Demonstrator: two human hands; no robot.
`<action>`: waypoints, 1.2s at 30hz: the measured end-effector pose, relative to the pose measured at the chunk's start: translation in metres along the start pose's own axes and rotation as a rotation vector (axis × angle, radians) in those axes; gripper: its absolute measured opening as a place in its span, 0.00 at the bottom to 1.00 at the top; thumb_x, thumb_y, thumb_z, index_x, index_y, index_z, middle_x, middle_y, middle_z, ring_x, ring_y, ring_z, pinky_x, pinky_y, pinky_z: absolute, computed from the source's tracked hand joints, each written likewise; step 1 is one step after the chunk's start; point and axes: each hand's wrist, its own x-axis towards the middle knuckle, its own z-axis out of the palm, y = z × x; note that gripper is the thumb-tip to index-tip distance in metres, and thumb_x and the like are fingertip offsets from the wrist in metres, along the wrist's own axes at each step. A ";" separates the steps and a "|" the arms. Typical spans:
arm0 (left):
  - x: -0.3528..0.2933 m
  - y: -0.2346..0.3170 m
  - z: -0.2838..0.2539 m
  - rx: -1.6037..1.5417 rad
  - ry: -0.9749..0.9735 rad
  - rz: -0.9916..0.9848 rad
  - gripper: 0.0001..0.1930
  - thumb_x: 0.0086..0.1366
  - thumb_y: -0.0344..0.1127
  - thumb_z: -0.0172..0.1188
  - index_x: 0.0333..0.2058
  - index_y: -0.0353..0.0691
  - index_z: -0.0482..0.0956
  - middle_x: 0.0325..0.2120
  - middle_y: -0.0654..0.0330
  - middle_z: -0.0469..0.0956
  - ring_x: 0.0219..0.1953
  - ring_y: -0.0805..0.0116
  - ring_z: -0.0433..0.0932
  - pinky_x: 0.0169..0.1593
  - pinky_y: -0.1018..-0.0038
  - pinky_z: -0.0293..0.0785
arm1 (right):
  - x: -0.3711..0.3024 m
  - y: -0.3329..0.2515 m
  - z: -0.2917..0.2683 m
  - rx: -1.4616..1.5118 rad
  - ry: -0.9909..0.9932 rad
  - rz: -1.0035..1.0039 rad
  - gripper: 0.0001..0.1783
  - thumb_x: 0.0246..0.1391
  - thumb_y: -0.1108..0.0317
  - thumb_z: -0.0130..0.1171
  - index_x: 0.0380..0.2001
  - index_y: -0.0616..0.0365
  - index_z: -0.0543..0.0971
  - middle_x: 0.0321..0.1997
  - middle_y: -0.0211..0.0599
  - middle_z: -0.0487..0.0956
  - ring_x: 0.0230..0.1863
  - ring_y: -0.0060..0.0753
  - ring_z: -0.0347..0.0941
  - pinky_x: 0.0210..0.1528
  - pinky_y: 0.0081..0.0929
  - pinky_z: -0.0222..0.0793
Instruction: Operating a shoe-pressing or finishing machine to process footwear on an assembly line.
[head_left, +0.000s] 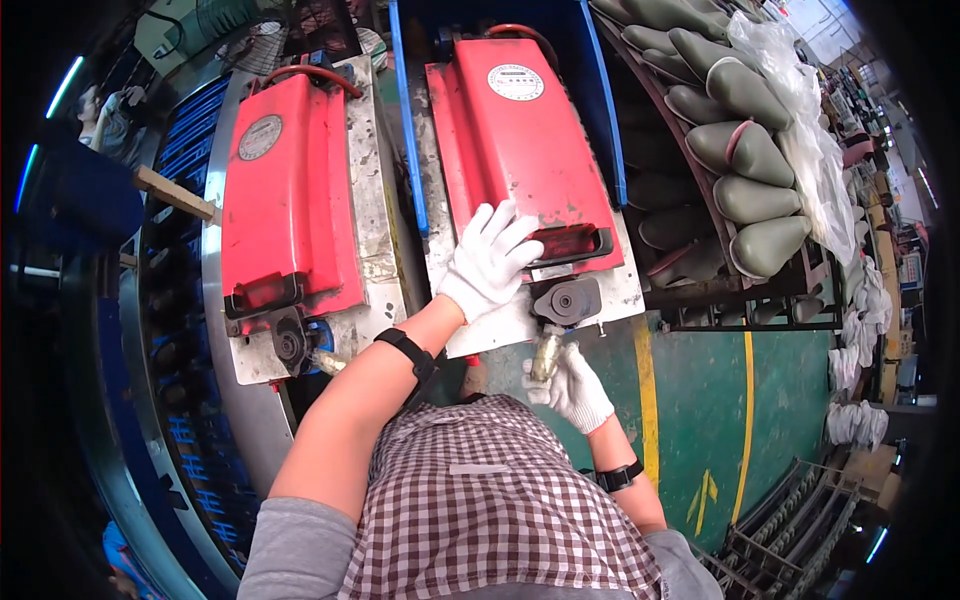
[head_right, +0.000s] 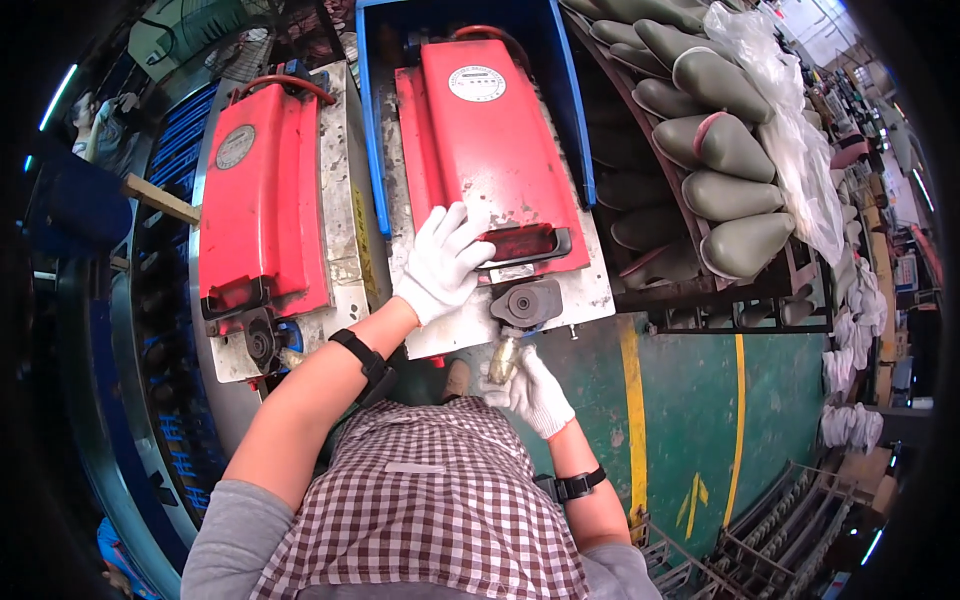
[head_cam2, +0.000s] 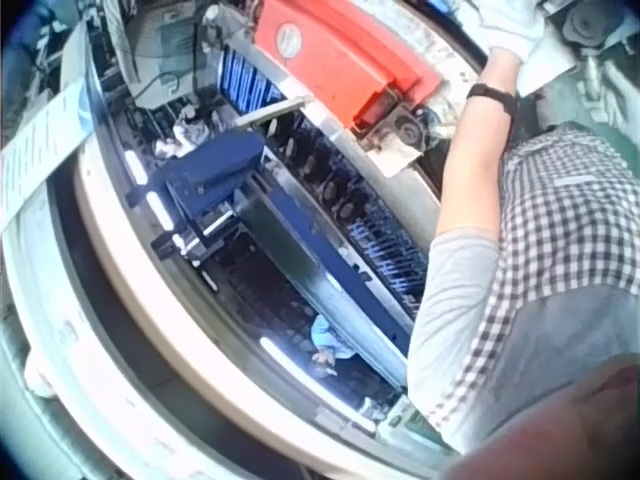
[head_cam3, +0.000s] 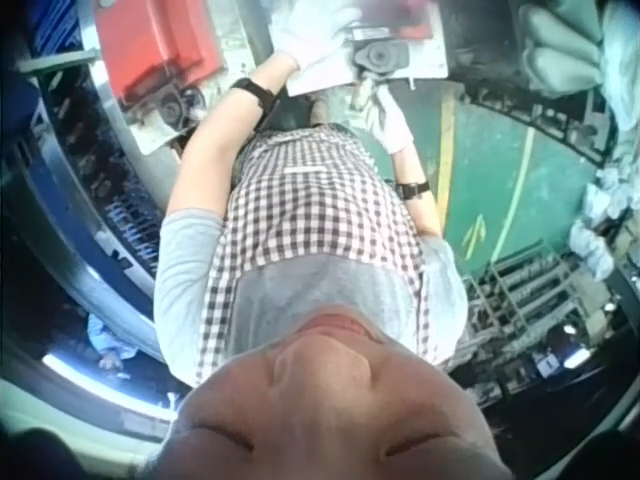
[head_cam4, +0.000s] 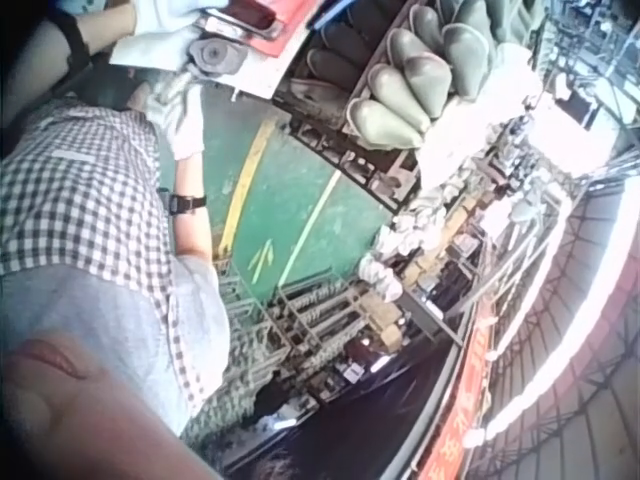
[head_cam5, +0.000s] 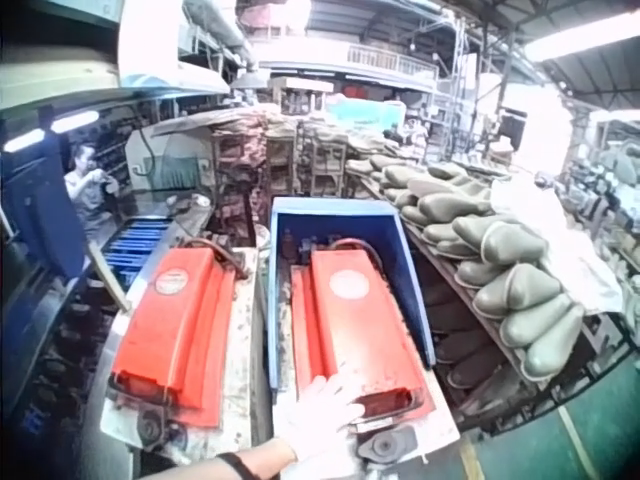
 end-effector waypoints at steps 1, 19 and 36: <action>0.000 0.000 -0.001 -0.011 -0.005 0.001 0.21 0.40 0.30 0.65 0.38 0.46 0.75 0.46 0.52 0.76 0.49 0.43 0.73 0.48 0.53 0.69 | -0.003 0.000 0.003 0.069 -0.046 0.020 0.35 0.73 0.35 0.43 0.67 0.51 0.68 0.53 0.45 0.81 0.35 0.35 0.80 0.27 0.31 0.76; -0.032 0.016 -0.116 -0.016 -0.249 -0.441 0.24 0.52 0.28 0.65 0.50 0.40 0.79 0.53 0.49 0.80 0.58 0.42 0.76 0.64 0.52 0.72 | -0.001 -0.020 -0.033 -0.714 0.528 -0.998 0.09 0.73 0.66 0.53 0.48 0.58 0.77 0.33 0.30 0.78 0.26 0.20 0.72 0.28 0.21 0.74; -0.137 -0.063 -0.285 0.239 -0.736 -0.852 0.25 0.66 0.63 0.59 0.33 0.43 0.83 0.31 0.50 0.84 0.38 0.48 0.84 0.43 0.56 0.77 | 0.129 0.126 0.270 -1.160 -0.433 0.249 0.18 0.64 0.54 0.65 0.47 0.57 0.77 0.26 0.26 0.74 0.23 0.18 0.70 0.21 0.21 0.65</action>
